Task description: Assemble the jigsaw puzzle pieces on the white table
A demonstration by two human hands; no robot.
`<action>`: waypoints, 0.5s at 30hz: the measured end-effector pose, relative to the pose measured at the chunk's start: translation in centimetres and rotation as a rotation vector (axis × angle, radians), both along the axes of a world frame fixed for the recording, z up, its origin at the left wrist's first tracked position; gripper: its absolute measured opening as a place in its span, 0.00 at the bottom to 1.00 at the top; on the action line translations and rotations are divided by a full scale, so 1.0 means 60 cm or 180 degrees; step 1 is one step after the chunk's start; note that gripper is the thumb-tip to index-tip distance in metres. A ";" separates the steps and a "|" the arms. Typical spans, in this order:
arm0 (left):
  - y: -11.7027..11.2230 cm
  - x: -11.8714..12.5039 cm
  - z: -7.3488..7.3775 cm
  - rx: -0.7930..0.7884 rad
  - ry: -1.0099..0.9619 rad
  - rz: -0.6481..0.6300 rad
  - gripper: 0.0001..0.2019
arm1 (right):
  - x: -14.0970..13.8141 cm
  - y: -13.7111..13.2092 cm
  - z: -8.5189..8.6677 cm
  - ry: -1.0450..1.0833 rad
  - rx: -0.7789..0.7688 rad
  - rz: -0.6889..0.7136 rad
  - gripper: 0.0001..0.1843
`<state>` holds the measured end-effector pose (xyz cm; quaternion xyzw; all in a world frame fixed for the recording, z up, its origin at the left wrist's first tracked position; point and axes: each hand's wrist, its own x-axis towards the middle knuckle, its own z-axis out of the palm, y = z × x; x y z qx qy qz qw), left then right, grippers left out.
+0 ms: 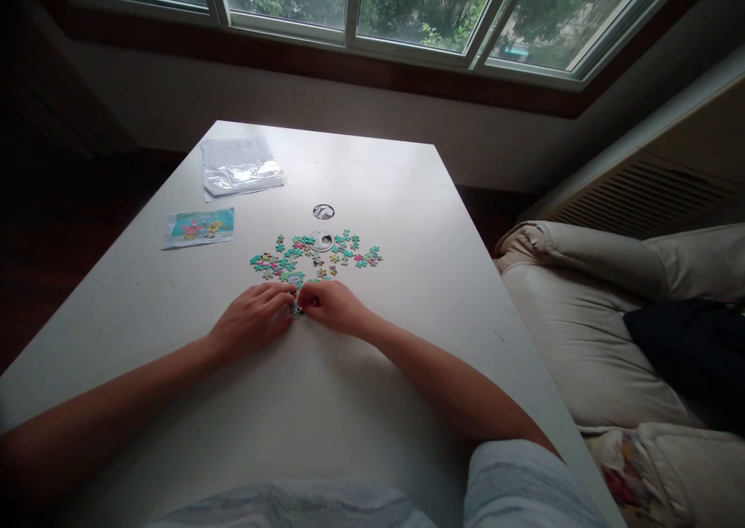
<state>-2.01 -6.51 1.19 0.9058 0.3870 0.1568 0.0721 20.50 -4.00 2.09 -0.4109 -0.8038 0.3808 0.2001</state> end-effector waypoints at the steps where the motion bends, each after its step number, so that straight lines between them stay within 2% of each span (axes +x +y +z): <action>1: 0.000 0.000 0.000 -0.0004 -0.0009 0.0000 0.12 | -0.001 0.000 0.001 -0.0058 0.0065 0.0006 0.08; 10: -0.001 0.001 0.001 -0.0022 0.0002 0.0045 0.11 | -0.005 -0.007 -0.007 -0.0391 0.0718 0.0129 0.05; 15: -0.001 0.001 0.000 -0.0022 0.0046 0.0041 0.12 | -0.004 -0.008 -0.005 -0.0541 0.0757 0.0099 0.05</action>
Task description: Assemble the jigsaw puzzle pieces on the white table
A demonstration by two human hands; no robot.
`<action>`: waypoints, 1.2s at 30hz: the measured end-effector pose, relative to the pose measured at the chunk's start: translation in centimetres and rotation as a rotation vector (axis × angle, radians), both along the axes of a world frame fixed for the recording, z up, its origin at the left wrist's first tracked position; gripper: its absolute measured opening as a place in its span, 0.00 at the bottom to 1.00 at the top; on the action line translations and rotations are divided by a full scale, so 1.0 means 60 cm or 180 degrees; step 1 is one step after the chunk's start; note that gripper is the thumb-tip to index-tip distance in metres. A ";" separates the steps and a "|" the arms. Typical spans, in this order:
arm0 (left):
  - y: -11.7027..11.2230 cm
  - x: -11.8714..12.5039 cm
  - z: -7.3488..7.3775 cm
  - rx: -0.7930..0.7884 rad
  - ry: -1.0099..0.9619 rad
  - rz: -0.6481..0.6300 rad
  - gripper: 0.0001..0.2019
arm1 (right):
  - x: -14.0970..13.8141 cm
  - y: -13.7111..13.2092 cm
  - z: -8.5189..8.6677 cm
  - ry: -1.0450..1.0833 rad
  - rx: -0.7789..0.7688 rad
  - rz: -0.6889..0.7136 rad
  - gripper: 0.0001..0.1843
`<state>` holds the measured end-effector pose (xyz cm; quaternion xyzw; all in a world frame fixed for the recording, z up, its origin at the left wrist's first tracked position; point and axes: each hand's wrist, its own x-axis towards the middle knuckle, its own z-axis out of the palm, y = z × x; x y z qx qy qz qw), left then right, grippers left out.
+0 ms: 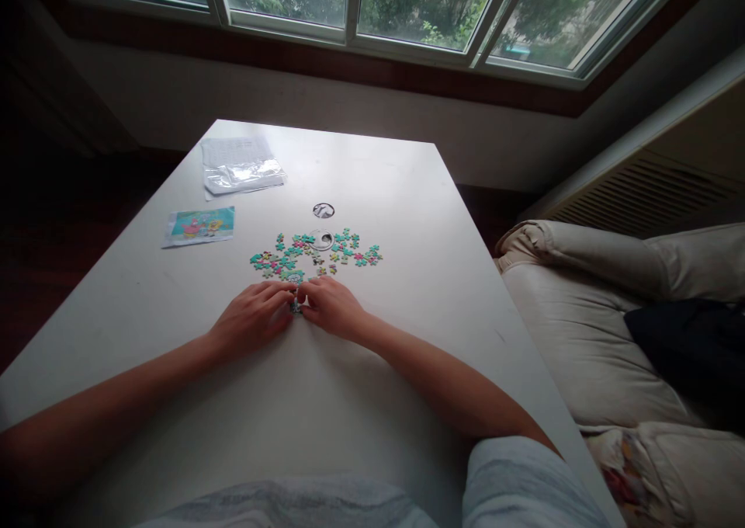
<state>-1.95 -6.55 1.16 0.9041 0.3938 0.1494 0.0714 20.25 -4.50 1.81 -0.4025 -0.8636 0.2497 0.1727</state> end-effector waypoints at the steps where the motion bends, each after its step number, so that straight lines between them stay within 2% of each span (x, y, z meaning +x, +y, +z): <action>1: 0.000 0.000 -0.001 0.0006 -0.0002 -0.0001 0.12 | 0.000 0.000 0.001 -0.0048 -0.0001 -0.0054 0.04; 6: 0.000 -0.001 -0.002 0.0048 -0.0069 -0.0010 0.11 | 0.001 0.002 0.004 -0.0233 0.0028 -0.0245 0.05; 11: 0.000 -0.002 -0.002 0.0012 -0.0047 -0.0013 0.10 | 0.005 0.010 0.003 -0.0072 -0.0149 -0.0270 0.08; 14: -0.002 -0.002 0.003 0.0059 -0.0090 -0.0024 0.10 | 0.014 0.021 0.004 0.0121 -0.0295 -0.0571 0.10; 21: -0.020 0.003 0.023 0.0311 -0.0020 -0.0224 0.10 | 0.044 0.052 0.000 0.0529 0.0060 -0.1377 0.11; 26: -0.028 0.010 0.018 0.0232 0.0098 -0.0306 0.11 | 0.063 0.071 -0.003 0.0603 0.0228 -0.1747 0.13; 31: -0.031 0.011 0.017 0.0117 0.0039 -0.0317 0.12 | 0.081 0.086 -0.007 0.0660 0.0272 -0.1987 0.13; 36: -0.035 0.013 0.021 0.0042 0.0076 -0.0482 0.11 | 0.085 0.092 -0.017 0.0633 0.0269 -0.2001 0.13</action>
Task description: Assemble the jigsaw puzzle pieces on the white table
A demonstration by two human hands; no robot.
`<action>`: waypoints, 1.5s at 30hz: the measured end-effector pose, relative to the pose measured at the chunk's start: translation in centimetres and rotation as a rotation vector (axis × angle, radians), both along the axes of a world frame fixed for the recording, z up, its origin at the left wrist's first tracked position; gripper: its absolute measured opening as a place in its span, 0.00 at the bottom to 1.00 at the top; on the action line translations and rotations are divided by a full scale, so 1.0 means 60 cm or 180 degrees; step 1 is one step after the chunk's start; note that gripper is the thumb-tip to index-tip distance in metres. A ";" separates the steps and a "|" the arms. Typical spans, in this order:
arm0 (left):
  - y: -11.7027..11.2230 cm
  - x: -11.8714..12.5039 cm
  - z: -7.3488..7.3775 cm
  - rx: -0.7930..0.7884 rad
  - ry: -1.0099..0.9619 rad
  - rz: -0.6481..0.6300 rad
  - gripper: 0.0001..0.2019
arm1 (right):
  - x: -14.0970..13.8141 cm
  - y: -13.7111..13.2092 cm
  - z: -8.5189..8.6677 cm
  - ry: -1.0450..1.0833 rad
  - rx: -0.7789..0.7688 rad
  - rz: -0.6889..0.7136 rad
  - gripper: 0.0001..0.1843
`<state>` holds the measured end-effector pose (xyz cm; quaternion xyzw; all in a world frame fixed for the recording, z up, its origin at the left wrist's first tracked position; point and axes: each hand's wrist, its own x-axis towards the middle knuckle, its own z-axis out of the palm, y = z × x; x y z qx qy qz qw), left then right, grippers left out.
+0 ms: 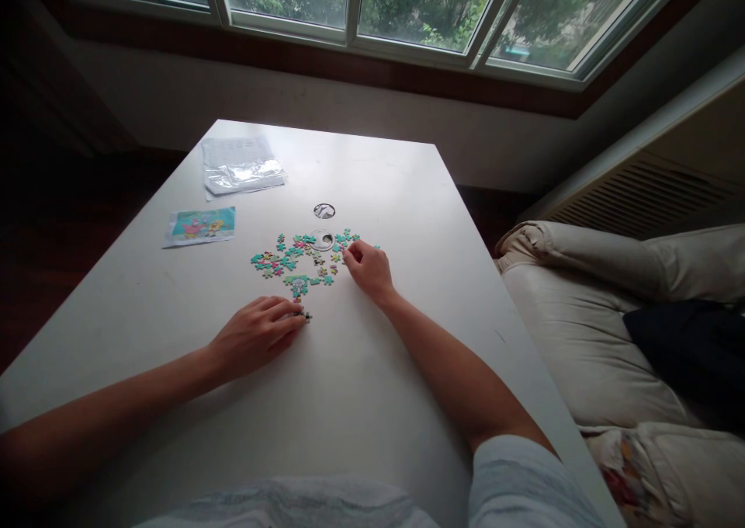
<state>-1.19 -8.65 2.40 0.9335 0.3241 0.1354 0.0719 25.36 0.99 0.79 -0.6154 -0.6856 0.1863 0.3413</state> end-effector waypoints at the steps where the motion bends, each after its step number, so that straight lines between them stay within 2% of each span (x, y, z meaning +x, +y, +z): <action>1: 0.000 0.000 -0.001 -0.0005 0.0001 -0.0011 0.11 | -0.001 0.000 -0.002 -0.0022 0.0020 0.0047 0.12; 7: 0.002 -0.001 -0.003 0.0011 0.0056 -0.0049 0.11 | -0.016 -0.004 -0.017 -0.0348 0.0293 0.0692 0.06; 11: 0.001 -0.001 0.001 0.0037 0.0075 -0.0064 0.11 | -0.018 -0.002 -0.026 -0.0536 0.0354 0.0843 0.06; 33: 0.000 0.001 -0.002 -0.0029 0.0055 -0.0110 0.10 | -0.016 0.000 -0.035 -0.0703 0.0529 0.0880 0.06; 45: -0.005 0.004 0.003 0.0016 -0.0076 -0.0279 0.08 | -0.007 0.005 -0.035 -0.0625 0.0553 0.0816 0.06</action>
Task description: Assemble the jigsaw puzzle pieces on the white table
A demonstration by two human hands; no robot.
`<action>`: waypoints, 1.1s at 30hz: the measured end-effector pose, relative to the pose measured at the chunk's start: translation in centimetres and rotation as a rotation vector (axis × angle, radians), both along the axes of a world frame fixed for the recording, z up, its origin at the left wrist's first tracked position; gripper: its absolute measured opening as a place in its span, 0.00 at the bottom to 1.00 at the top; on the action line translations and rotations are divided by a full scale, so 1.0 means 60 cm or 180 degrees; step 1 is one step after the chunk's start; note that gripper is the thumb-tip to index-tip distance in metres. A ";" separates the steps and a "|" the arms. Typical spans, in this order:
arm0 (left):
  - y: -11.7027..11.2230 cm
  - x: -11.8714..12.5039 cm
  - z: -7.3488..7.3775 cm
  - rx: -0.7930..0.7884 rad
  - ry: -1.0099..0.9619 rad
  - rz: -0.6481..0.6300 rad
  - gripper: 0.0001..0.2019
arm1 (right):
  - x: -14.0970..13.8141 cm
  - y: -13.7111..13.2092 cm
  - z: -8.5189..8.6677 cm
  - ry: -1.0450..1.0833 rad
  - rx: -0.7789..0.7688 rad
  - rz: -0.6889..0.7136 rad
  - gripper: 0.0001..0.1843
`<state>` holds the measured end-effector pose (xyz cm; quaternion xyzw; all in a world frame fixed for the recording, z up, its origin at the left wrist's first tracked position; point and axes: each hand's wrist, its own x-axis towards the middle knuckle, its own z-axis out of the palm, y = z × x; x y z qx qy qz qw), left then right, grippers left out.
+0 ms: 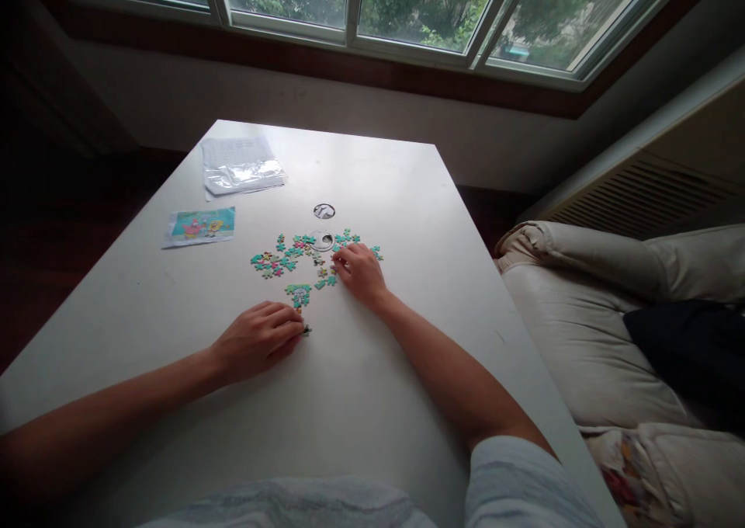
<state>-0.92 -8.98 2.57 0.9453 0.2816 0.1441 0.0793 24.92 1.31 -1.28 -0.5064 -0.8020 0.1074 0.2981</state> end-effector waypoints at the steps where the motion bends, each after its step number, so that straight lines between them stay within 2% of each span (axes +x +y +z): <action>1: 0.000 0.000 0.001 -0.0001 -0.0014 -0.0002 0.08 | 0.004 0.002 0.001 0.0028 0.0022 -0.0020 0.06; 6: 0.009 -0.007 0.003 0.0001 -0.0135 0.0127 0.08 | 0.039 0.023 0.007 0.0169 0.0139 -0.0404 0.09; 10: 0.041 -0.026 0.000 0.0077 -0.0223 0.0531 0.09 | 0.077 0.048 0.003 0.0283 0.0242 -0.0762 0.13; 13: 0.073 -0.045 -0.008 0.0134 -0.0299 0.1018 0.11 | 0.100 0.065 -0.008 0.0257 0.0112 -0.0729 0.18; 17: 0.101 -0.063 -0.023 0.0080 -0.0193 0.1480 0.19 | 0.109 0.073 -0.024 -0.0124 -0.0197 -0.0382 0.23; 21: 0.108 -0.066 -0.036 -0.0007 -0.0007 0.1505 0.24 | 0.098 0.067 -0.031 -0.0546 -0.0283 -0.0163 0.25; 25: 0.106 -0.063 -0.039 -0.0065 0.0106 0.1424 0.24 | 0.083 0.058 -0.032 -0.0610 -0.0291 0.0019 0.25; 30: 0.105 -0.064 -0.042 -0.0121 0.0159 0.1403 0.25 | 0.067 0.050 -0.022 -0.0342 -0.0230 0.0261 0.23; 33: 0.105 -0.064 -0.043 -0.0131 0.0160 0.1405 0.25 | 0.067 0.049 -0.013 0.0044 -0.0167 0.0104 0.20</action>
